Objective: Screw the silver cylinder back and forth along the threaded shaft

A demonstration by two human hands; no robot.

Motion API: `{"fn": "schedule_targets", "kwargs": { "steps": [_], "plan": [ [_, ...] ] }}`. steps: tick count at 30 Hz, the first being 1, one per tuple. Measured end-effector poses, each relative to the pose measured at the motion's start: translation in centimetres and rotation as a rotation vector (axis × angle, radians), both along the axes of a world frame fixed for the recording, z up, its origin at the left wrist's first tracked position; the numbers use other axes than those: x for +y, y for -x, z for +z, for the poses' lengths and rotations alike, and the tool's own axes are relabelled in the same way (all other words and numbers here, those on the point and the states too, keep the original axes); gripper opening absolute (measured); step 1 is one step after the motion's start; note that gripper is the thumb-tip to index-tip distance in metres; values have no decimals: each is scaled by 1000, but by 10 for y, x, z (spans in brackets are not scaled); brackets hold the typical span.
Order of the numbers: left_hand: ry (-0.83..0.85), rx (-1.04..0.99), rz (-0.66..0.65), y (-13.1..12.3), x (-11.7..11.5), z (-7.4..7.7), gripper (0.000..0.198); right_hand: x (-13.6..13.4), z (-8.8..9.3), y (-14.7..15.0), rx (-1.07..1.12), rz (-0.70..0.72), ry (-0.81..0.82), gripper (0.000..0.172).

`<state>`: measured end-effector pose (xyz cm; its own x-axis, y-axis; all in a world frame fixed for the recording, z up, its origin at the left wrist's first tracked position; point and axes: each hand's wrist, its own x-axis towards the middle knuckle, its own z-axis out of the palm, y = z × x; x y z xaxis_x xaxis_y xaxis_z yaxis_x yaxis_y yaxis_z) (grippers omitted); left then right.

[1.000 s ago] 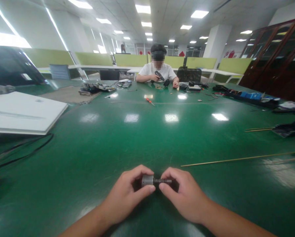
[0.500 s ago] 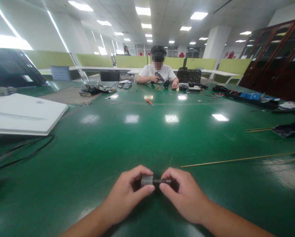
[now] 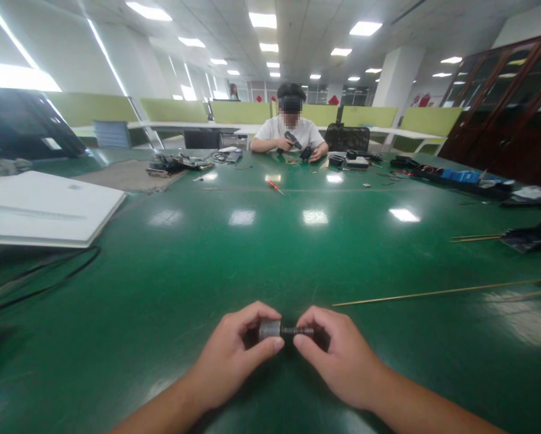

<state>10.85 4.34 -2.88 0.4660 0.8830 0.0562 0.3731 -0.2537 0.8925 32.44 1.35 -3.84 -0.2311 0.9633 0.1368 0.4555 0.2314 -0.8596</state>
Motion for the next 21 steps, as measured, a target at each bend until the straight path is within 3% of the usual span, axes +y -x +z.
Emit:
{"fn": "schedule_targets", "kwargs": {
  "steps": [21],
  "plan": [
    [3,-24,0,2,2,-2,19,1,1,-1,6,-2,7,4]
  ]
}}
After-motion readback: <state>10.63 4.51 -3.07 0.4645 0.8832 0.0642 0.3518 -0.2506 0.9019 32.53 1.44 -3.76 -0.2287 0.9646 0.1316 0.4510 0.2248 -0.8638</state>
